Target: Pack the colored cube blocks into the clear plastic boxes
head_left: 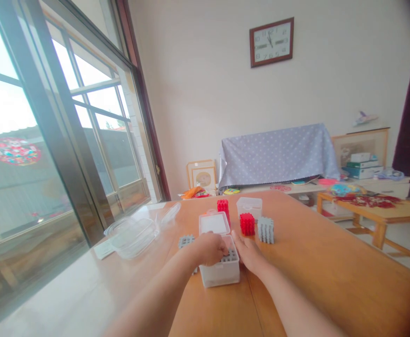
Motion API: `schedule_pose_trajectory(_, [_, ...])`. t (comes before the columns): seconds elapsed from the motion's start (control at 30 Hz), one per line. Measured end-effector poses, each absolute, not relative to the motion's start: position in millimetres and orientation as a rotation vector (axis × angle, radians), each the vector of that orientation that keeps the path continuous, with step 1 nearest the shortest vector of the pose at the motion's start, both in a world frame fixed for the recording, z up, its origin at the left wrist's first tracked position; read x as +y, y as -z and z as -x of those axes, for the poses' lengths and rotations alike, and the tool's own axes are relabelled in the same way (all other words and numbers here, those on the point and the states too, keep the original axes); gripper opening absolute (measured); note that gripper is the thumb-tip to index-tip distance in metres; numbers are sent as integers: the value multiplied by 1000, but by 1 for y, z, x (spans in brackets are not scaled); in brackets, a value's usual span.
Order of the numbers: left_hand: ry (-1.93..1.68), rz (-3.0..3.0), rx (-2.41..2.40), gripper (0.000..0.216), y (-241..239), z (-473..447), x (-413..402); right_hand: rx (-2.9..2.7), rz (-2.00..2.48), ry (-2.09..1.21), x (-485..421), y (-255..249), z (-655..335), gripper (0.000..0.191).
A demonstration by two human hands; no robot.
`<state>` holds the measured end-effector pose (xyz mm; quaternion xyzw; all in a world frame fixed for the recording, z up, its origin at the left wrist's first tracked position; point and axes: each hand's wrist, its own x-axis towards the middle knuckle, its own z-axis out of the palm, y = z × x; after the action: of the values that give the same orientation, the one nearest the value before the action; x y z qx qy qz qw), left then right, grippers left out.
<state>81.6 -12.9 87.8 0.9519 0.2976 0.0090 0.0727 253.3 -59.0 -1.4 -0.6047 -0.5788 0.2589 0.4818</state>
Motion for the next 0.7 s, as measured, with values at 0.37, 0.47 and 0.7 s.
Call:
schedule_pose_trajectory(0.37, [-279,-2776,1036,34,-109,-50,-8,-1400,1461,-637,-66,-8,-248,72])
schedule_pose_trajectory(0.47, [-449,-2725,1033,31,-125,-29,2,-1414,1446,-655,-70,-13,-249,72])
schedule_pose_trajectory(0.7, [-487,-2562,1120,34,-145,19,13,-1422,1456,-663,-73,-17,-249,72])
